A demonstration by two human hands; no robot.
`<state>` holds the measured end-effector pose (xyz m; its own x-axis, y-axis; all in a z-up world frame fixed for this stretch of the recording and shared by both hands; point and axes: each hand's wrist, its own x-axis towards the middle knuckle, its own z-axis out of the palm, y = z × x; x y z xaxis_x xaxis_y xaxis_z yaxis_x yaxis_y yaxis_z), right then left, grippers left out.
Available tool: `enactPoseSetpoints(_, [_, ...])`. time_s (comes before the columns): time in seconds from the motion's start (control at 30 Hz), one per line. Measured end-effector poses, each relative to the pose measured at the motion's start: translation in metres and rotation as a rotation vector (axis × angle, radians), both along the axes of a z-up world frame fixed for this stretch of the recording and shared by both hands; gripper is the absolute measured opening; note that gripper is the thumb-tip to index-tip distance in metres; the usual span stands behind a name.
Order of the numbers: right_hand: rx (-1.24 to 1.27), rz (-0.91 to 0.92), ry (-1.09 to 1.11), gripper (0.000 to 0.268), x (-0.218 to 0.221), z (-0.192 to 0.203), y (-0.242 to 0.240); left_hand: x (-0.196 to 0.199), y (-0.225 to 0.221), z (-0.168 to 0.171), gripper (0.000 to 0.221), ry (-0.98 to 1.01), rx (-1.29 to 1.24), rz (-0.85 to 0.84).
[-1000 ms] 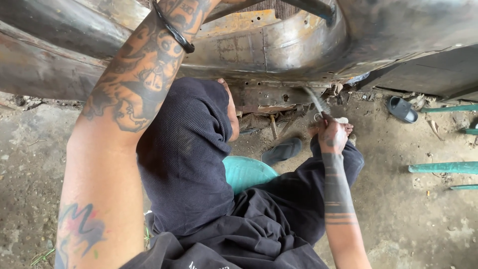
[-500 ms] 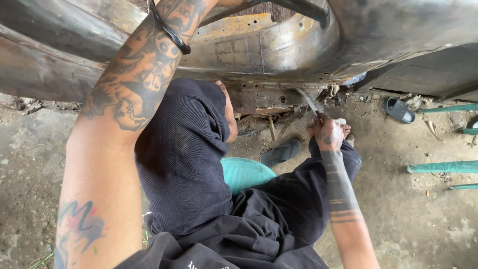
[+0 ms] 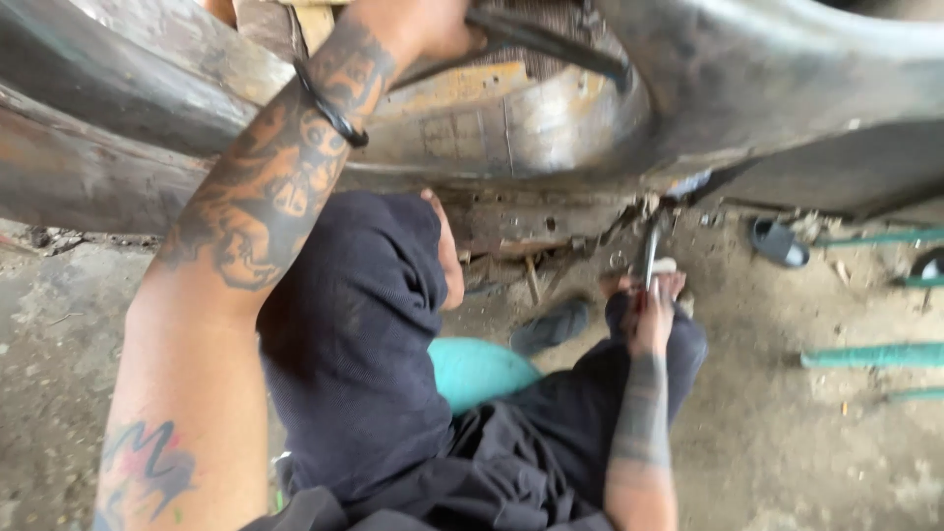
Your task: Scraping and cleaning the metal frame of a motorcycle using a hand tool
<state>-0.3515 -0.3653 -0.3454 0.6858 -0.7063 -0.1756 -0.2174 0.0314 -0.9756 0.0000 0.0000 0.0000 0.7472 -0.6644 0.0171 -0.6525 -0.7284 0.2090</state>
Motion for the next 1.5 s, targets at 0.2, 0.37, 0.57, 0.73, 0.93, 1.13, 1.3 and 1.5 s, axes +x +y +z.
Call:
enactPoseSetpoints(0.2, [0.86, -0.17, -0.379, 0.034, -0.029, -0.02, -0.03, -0.005, 0.006, -0.006, 0.025, 0.067, 0.058, 0.056])
enactPoseSetpoints(0.37, [0.871, -0.17, -0.46, 0.026, -0.016, -0.014, -0.023, 0.001, 0.012, -0.009, 0.037, 0.086, 0.1, 0.123])
enactPoseSetpoints(0.57, [0.905, -0.151, -0.423, 0.031, -0.01, -0.017, -0.012, 0.004, 0.013, -0.02, 0.035, 0.053, 0.068, 0.082])
enactPoseSetpoints(0.73, [0.851, -0.235, -0.362, 0.033, -0.004, -0.018, -0.008, 0.007, 0.012, -0.021, 0.04, 0.017, 0.065, 0.086])
enactPoseSetpoints(0.93, [0.81, -0.289, -0.332, 0.023, 0.012, -0.015, 0.003, 0.012, 0.01, -0.024, 0.042, 0.022, 0.09, 0.09])
enactPoseSetpoints(1.13, [0.745, -0.272, -0.388, 0.009, 0.039, -0.028, 0.01, 0.003, 0.013, -0.007, 0.024, -0.132, 0.117, -0.037])
enactPoseSetpoints(1.3, [0.542, -0.315, -0.174, 0.015, 0.068, 0.02, 0.016, 0.004, 0.017, -0.007, 0.026, -0.334, 0.161, -0.093])
enactPoseSetpoints(1.5, [0.518, -0.318, -0.078, 0.027, 0.062, -0.007, 0.022, 0.006, 0.019, -0.002, 0.03, -0.375, 0.211, -0.101])
